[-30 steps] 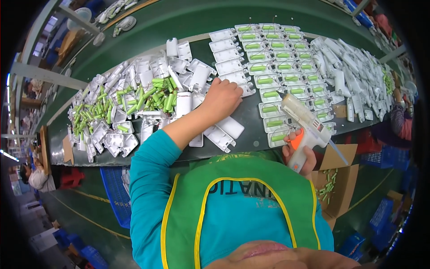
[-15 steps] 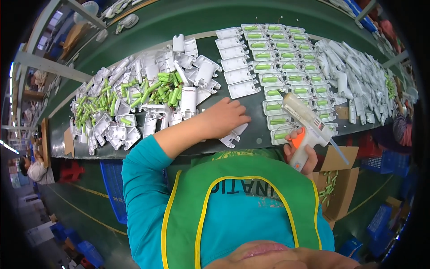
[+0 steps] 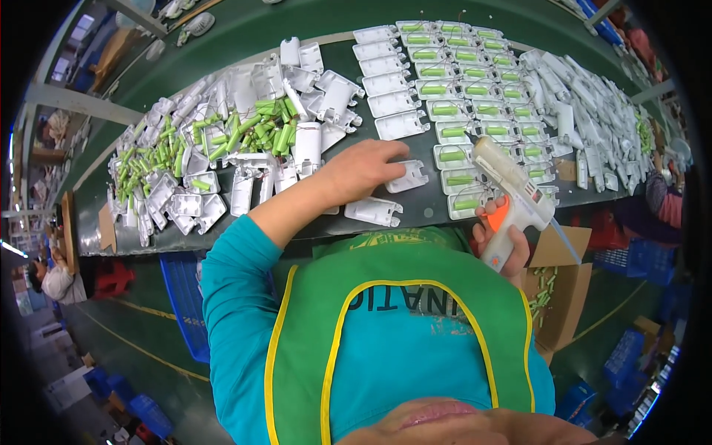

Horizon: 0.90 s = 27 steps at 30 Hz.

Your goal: The person assembles small electronic components by placing batteries into plastic housings by hand.

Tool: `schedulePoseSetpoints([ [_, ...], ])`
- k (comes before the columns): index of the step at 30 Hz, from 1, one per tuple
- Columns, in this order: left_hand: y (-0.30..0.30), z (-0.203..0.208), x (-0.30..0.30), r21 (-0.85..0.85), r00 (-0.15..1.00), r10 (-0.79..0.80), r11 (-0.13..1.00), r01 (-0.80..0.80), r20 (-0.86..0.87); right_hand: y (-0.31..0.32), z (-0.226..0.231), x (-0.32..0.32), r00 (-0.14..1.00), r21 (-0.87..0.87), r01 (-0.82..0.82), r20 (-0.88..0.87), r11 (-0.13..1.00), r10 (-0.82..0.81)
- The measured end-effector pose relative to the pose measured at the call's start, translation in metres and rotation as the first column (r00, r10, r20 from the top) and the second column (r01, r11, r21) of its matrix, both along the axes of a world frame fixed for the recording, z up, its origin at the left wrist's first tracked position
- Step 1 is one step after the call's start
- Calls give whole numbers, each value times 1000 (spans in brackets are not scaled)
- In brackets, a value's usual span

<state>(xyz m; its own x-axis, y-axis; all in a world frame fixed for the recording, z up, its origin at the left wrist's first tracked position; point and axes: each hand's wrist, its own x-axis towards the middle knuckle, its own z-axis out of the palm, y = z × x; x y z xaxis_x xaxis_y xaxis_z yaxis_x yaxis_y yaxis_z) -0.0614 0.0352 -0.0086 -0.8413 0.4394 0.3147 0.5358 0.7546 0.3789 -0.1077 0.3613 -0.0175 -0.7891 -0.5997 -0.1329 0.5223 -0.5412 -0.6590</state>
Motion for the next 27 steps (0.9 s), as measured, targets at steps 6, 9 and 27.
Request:
schedulePoseSetpoints([
  [6, -17, 17, 21, -206, 975, 224, 953, -220, -5, -1, -2, 0, 1000, -6, -19, -4, 1000, 19],
  [9, -8, 20, 37, -177, 974, 138, 978, -106, 180, -1, -2, 0, 1000, -13, -24, 3, 1000, 24],
  [27, 48, -29, -8, -200, 910, 406, 888, -415, -86, 5, -8, -4, 1000, -19, 5, 17, 1000, -5],
])
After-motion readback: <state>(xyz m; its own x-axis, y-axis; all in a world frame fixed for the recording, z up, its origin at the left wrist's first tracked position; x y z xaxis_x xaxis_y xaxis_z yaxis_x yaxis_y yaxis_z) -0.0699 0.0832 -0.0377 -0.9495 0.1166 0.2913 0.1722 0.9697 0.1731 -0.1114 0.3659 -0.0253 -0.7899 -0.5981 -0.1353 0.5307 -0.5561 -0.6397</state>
